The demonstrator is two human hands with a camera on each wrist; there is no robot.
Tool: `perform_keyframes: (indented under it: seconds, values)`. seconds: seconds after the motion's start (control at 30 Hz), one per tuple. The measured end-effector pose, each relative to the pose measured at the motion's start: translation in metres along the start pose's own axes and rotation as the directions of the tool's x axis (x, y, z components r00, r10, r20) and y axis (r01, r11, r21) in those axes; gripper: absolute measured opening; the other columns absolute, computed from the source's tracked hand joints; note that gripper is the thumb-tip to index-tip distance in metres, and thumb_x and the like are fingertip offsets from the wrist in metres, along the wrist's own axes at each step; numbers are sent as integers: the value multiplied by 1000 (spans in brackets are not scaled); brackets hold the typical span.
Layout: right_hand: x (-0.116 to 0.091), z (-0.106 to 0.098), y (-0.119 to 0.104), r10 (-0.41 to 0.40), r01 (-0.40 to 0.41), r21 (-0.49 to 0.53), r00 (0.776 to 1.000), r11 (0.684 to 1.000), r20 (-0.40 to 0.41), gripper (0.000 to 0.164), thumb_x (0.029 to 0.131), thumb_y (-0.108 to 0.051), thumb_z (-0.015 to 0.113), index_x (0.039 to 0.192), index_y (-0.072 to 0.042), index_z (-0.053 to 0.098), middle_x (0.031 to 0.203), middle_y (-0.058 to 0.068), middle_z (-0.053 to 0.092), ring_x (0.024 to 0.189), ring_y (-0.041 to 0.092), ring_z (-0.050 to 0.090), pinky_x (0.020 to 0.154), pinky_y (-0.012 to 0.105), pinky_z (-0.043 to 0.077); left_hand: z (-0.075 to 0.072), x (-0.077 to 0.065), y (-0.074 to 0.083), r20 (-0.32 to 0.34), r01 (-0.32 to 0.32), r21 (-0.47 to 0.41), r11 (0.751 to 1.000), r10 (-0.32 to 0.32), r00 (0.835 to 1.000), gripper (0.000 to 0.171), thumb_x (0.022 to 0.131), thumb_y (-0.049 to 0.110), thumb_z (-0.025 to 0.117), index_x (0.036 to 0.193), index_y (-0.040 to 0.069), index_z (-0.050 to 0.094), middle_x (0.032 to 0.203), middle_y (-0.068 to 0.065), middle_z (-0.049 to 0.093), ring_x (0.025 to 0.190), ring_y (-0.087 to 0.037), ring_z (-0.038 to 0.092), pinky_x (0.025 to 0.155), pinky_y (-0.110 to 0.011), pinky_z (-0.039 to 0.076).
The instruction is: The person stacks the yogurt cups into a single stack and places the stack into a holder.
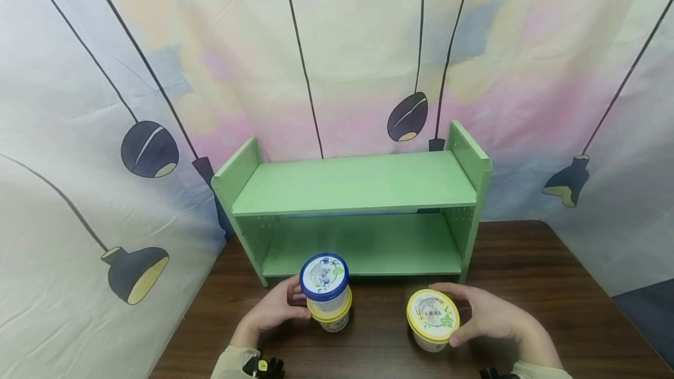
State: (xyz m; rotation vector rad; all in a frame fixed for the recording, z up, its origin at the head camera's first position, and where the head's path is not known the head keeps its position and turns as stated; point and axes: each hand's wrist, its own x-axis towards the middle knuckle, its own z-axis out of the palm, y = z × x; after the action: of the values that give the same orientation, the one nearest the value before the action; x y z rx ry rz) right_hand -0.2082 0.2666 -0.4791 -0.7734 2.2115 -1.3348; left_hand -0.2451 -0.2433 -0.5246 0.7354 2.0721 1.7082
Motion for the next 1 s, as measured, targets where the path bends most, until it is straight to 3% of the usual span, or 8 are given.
perform_keyframes:
  seconds: [0.43,0.77,1.0]
  values:
    - [0,0,-1,25,-25,14,1000,1000,1,93,87,-13,89,165,-7,39,158,24,46,130,1,49,94,38,52,1,-1,4,-11,17,34,999,-17,1000,66,90,13,89,146,6,55,140,-9,69,131,-26,66,106,-35,55]
    - [2,2,1,3,-4,47,1000,999,17,91,90,-11,86,165,-3,36,155,23,48,127,-3,52,91,32,54,2,-3,5,-20,32,36,999,-31,999,66,90,12,89,147,5,55,141,-9,69,131,-26,65,105,-35,56]
    - [3,3,-1,-9,5,119,999,993,37,95,88,-9,86,165,1,31,152,24,50,123,15,62,91,29,56,4,0,3,-8,15,17,1000,-15,1000,66,91,10,88,146,2,54,141,-13,68,132,-29,64,105,-39,56]
